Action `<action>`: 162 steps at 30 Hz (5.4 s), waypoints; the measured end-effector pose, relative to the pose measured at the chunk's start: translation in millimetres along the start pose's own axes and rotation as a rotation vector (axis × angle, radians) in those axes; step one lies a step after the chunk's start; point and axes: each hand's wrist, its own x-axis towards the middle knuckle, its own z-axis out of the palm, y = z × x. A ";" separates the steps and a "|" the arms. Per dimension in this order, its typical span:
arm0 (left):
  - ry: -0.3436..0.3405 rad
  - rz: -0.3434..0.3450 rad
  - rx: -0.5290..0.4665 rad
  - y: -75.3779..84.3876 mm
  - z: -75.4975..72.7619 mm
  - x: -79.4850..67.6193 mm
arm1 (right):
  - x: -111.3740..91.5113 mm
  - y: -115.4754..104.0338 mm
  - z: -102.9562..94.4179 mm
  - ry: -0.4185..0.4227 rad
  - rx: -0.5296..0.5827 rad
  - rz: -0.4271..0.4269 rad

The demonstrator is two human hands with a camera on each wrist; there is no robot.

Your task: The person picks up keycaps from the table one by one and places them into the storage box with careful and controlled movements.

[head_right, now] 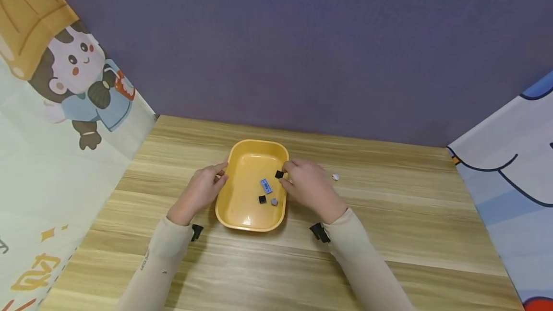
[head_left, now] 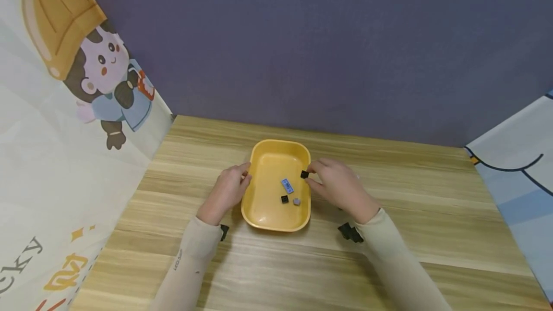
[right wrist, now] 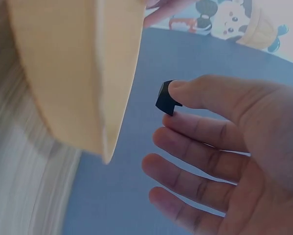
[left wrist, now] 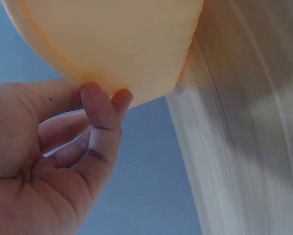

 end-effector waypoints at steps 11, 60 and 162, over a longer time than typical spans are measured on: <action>0.002 -0.011 0.017 0.6 0.9 0.7 | 20.4 -22.8 8.9 -0.090 0.012 0.008; -0.015 -0.018 0.003 1.0 0.0 -0.2 | -60.3 86.0 19.8 -0.049 0.012 0.230; -0.007 -0.023 0.008 1.2 -0.2 -0.8 | 26.5 -16.0 15.8 -0.077 0.079 0.018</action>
